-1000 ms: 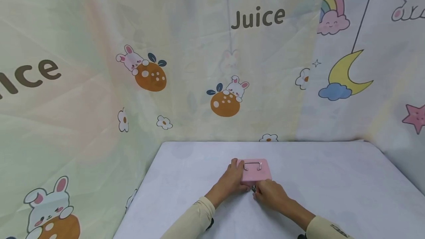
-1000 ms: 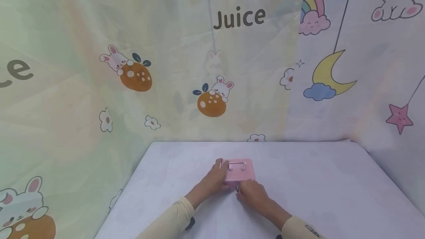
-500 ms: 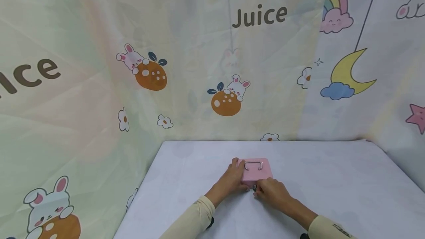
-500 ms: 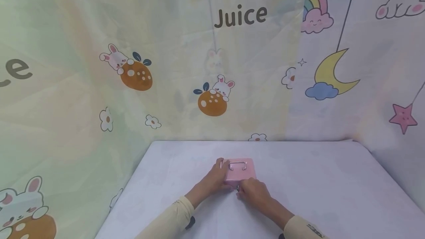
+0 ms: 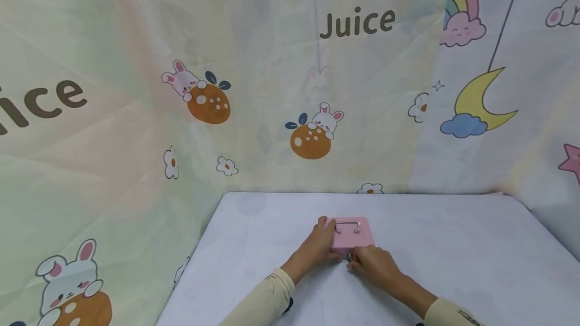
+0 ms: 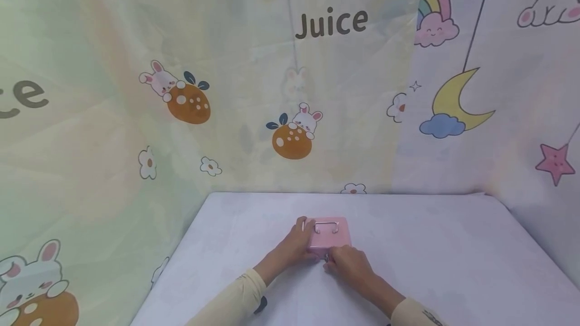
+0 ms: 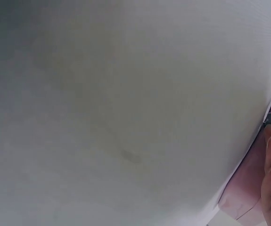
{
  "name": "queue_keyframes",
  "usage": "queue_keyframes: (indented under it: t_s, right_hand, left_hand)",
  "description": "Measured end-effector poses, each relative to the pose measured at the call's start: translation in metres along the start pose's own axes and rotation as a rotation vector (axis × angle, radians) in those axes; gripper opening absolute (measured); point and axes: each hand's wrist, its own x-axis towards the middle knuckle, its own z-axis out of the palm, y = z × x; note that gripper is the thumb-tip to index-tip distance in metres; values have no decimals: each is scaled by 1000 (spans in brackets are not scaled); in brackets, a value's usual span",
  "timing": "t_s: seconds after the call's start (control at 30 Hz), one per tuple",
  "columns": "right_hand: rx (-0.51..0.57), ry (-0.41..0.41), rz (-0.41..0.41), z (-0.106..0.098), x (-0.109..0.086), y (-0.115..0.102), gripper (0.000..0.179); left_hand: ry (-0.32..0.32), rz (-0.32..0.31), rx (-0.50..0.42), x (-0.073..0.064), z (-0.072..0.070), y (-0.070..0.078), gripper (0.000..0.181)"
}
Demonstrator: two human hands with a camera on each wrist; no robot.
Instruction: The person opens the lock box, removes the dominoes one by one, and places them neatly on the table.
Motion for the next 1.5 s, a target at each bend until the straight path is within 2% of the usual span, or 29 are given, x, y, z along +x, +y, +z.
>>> queue_keyframes:
  t_s: [0.13,0.27,0.43,0.67,1.03,1.3,1.5]
  right_hand:
    - [16,14,0,3,-1,2,17]
    - [83,5,0,3,-1,5,14]
    - [206,-55,2,4,-1,11,15]
    - [395,-149,70,6,-2,17,18]
    - [517,-197,90,9,-4,23,22]
    - [618,-282,191,8,-3,22,19]
    - [694,-293,232,9,-6,24,20]
  left_hand:
    - [6,5,14,0,2,0,97]
    - [15,13,29,0,3,-1,98]
    - [4,0,29,1,3,-2,99]
    - [0,3,0,1,3,-3,99]
    - [9,9,-8,0,4,-3,101]
    - [-5,-12,-28,-1,2,-1,100]
    - [-5,-3,-23,-1,2,-1,100]
